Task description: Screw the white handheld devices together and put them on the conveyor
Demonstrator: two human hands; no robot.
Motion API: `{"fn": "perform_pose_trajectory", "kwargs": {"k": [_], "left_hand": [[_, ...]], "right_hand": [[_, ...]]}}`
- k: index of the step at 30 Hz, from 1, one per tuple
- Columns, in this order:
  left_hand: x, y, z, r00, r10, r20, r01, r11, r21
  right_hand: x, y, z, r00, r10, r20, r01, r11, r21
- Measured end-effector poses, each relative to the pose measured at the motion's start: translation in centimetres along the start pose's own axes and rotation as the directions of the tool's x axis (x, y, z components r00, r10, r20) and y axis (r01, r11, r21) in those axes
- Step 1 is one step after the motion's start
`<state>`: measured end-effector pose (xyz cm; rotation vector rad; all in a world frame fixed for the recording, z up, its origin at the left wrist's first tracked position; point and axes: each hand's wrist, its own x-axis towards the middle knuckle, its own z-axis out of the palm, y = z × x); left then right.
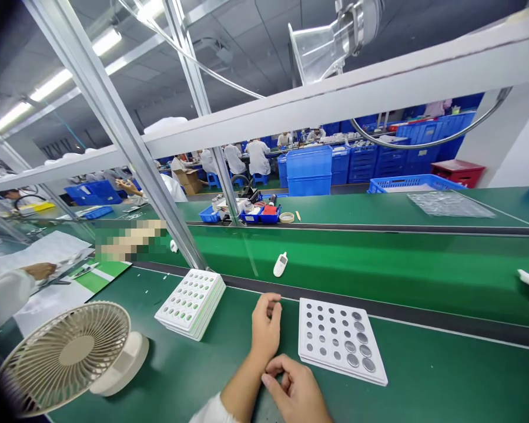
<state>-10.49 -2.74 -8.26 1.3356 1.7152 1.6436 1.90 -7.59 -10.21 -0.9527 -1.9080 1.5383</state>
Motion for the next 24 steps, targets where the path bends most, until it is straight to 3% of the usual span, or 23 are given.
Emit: {"fn": "perform_pose_trajectory", "kwargs": {"k": [3, 7, 13, 16, 19, 20, 21, 24], "left_hand": [[-1.5, 0.0, 0.1, 0.989, -0.148, 0.002, 0.146, 0.974, -0.174], [-1.0, 0.7, 0.1, 0.975, -0.223, -0.006, 0.215, 0.947, -0.239], [-0.5, 0.7, -0.2, 0.973, -0.226, 0.036, 0.227, 0.931, -0.285], [-0.4, 0.7, -0.2, 0.969, -0.242, 0.051, 0.246, 0.916, -0.318], [-0.3, 1.0, -0.1, 0.97, -0.24, 0.03, 0.237, 0.914, -0.33], [-0.3, 1.2, -0.1, 0.971, -0.238, 0.017, 0.23, 0.913, -0.336], [-0.3, 1.3, 0.0, 0.971, -0.239, 0.004, 0.226, 0.913, -0.339], [-0.3, 1.4, 0.2, 0.966, -0.259, 0.005, 0.247, 0.917, -0.312]], "right_hand": [[0.1, 0.0, 0.0, 1.0, -0.005, -0.022, 0.004, 0.999, -0.053], [-0.1, -0.9, 0.0, 0.998, -0.004, -0.058, 0.002, 1.0, -0.024], [0.0, -1.0, 0.3, 0.991, 0.03, -0.131, -0.037, 0.998, -0.046], [0.2, -1.1, 0.2, 0.988, -0.009, -0.154, -0.001, 0.998, -0.061], [-0.7, -3.1, -0.9, 0.984, -0.098, -0.151, 0.106, 0.993, 0.049], [-1.4, -4.2, -1.5, 0.973, -0.154, -0.172, 0.172, 0.981, 0.094], [-2.3, -5.3, -2.1, 0.936, -0.22, -0.273, 0.254, 0.963, 0.093], [-5.2, -8.1, -3.9, 0.763, -0.429, -0.483, 0.385, 0.903, -0.193]]}}
